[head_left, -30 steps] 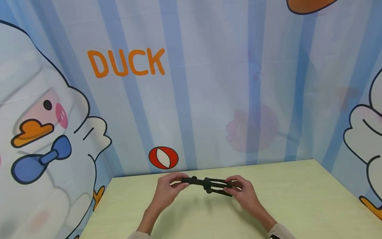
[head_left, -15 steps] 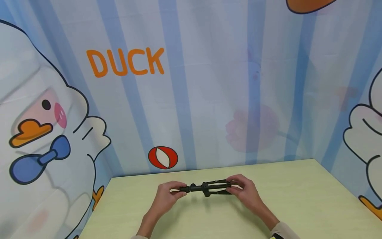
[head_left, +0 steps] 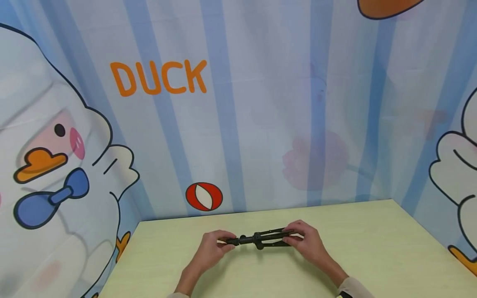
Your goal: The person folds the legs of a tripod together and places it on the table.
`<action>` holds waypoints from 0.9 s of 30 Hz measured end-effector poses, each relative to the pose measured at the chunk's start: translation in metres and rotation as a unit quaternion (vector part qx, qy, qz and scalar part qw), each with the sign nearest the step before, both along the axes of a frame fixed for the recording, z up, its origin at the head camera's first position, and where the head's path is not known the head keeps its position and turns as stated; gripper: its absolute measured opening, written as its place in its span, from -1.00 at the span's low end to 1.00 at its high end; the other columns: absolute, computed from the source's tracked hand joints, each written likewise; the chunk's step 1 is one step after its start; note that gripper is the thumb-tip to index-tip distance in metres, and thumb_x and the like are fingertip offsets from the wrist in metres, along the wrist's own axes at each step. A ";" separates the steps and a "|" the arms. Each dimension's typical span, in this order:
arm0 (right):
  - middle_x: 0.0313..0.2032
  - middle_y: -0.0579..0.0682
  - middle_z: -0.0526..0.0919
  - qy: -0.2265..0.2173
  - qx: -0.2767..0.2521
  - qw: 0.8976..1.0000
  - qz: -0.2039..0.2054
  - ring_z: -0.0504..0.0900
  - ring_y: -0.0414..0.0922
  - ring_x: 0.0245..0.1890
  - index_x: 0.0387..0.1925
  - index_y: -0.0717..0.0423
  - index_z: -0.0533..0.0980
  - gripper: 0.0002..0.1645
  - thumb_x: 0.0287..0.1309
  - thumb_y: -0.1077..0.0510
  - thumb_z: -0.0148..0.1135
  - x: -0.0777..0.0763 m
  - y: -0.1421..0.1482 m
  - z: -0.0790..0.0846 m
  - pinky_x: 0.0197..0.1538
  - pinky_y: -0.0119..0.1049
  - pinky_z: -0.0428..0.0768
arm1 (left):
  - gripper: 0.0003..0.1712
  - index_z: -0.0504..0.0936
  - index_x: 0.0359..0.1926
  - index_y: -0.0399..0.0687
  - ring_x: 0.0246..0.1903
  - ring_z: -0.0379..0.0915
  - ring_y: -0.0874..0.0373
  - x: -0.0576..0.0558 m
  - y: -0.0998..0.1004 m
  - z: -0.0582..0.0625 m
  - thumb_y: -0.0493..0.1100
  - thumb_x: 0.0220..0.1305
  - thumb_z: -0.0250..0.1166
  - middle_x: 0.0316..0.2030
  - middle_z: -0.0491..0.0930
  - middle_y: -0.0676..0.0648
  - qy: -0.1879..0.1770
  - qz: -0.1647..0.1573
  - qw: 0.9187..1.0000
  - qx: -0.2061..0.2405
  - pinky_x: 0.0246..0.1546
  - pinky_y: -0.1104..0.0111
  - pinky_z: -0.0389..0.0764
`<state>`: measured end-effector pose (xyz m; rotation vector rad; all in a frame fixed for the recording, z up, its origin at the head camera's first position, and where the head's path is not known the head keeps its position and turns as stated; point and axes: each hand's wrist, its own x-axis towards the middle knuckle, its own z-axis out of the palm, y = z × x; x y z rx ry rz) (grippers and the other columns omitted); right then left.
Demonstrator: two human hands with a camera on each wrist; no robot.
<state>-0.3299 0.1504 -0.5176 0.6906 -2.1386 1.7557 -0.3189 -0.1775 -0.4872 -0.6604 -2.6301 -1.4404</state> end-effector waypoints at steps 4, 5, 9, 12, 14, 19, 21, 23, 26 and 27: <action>-0.17 0.20 0.62 0.022 0.019 1.000 0.008 0.75 0.07 -0.17 -0.21 0.34 0.70 -0.75 0.03 0.50 0.51 -0.003 0.002 -0.005 -0.08 -0.28 0.76 | -0.74 0.77 -0.06 -0.24 -0.16 0.69 0.04 -0.003 0.002 -0.006 -0.45 0.21 0.47 -0.14 0.73 -0.12 -0.003 -0.004 1.000 -0.014 -0.17 0.37 0.75; -0.17 0.20 0.62 0.028 0.023 0.999 0.009 0.75 0.07 -0.18 -0.21 0.33 0.70 -0.75 0.02 0.51 0.51 -0.003 0.002 -0.006 -0.08 -0.28 0.76 | -0.74 0.77 -0.07 -0.24 -0.16 0.69 0.03 -0.003 0.002 -0.007 -0.45 0.21 0.47 -0.14 0.73 -0.12 -0.002 -0.005 1.000 -0.017 -0.18 0.37 0.75; -0.19 0.19 0.62 0.046 0.038 0.998 0.013 0.75 0.03 -0.20 -0.23 0.32 0.70 -0.75 0.01 0.52 0.50 -0.006 0.004 -0.010 -0.10 -0.28 0.76 | -0.74 0.77 -0.07 -0.24 -0.15 0.69 0.03 -0.006 0.003 -0.012 -0.46 0.21 0.45 -0.13 0.73 -0.12 -0.002 -0.008 1.000 -0.024 -0.17 0.37 0.75; -0.21 0.19 0.62 0.060 0.048 0.997 0.017 0.75 0.01 -0.22 -0.24 0.34 0.69 -0.75 -0.01 0.54 0.50 -0.008 0.005 -0.013 -0.12 -0.28 0.76 | -0.74 0.77 -0.07 -0.24 -0.14 0.69 0.01 -0.006 0.003 -0.015 -0.48 0.22 0.44 -0.12 0.73 -0.13 -0.001 -0.011 1.000 -0.028 -0.16 0.35 0.75; -0.22 0.18 0.62 0.067 0.058 0.996 0.020 0.75 0.00 -0.22 -0.25 0.34 0.69 -0.75 -0.01 0.54 0.50 -0.009 0.005 -0.014 -0.13 -0.28 0.76 | -0.74 0.77 -0.07 -0.24 -0.14 0.69 0.00 -0.007 0.003 -0.018 -0.48 0.22 0.44 -0.12 0.73 -0.14 0.000 -0.014 0.999 -0.032 -0.16 0.34 0.75; -0.23 0.13 0.62 0.072 0.079 0.994 0.026 0.74 0.04 -0.22 -0.26 0.30 0.69 -0.76 0.00 0.51 0.51 -0.009 0.006 -0.017 -0.13 -0.29 0.76 | -0.75 0.77 -0.08 -0.25 -0.14 0.69 -0.02 -0.007 0.003 -0.024 -0.48 0.22 0.44 -0.13 0.72 -0.15 0.006 -0.017 0.999 -0.040 -0.17 0.34 0.75; -0.23 0.13 0.62 0.072 0.084 0.994 0.026 0.74 0.07 -0.22 -0.26 0.30 0.69 -0.77 0.01 0.51 0.51 -0.008 0.006 -0.017 -0.13 -0.28 0.77 | -0.75 0.76 -0.08 -0.26 -0.14 0.69 -0.03 -0.006 0.004 -0.025 -0.49 0.21 0.44 -0.12 0.72 -0.16 0.010 -0.018 0.999 -0.039 -0.16 0.34 0.75; -0.23 0.13 0.62 0.072 0.089 0.993 0.027 0.74 0.09 -0.22 -0.26 0.31 0.69 -0.77 0.01 0.52 0.51 -0.007 0.006 -0.017 -0.13 -0.27 0.77 | -0.74 0.76 -0.08 -0.28 -0.14 0.69 -0.04 -0.006 0.005 -0.024 -0.50 0.21 0.43 -0.12 0.72 -0.18 0.016 -0.019 0.999 -0.036 -0.15 0.33 0.75; -0.23 0.13 0.63 0.075 0.092 0.993 0.025 0.74 0.10 -0.23 -0.26 0.30 0.70 -0.76 0.01 0.52 0.50 -0.006 0.005 -0.016 -0.14 -0.28 0.77 | -0.74 0.76 -0.08 -0.28 -0.13 0.69 -0.05 -0.007 0.006 -0.025 -0.52 0.20 0.42 -0.12 0.71 -0.19 0.024 -0.018 0.999 -0.035 -0.14 0.35 0.75; -0.23 0.13 0.63 0.079 0.093 0.992 0.024 0.74 0.10 -0.24 -0.26 0.30 0.70 -0.76 0.01 0.52 0.51 -0.006 0.006 -0.017 -0.15 -0.28 0.77 | -0.74 0.76 -0.08 -0.29 -0.13 0.69 -0.05 -0.007 0.006 -0.025 -0.52 0.20 0.42 -0.11 0.71 -0.19 0.026 -0.018 0.999 -0.034 -0.14 0.35 0.75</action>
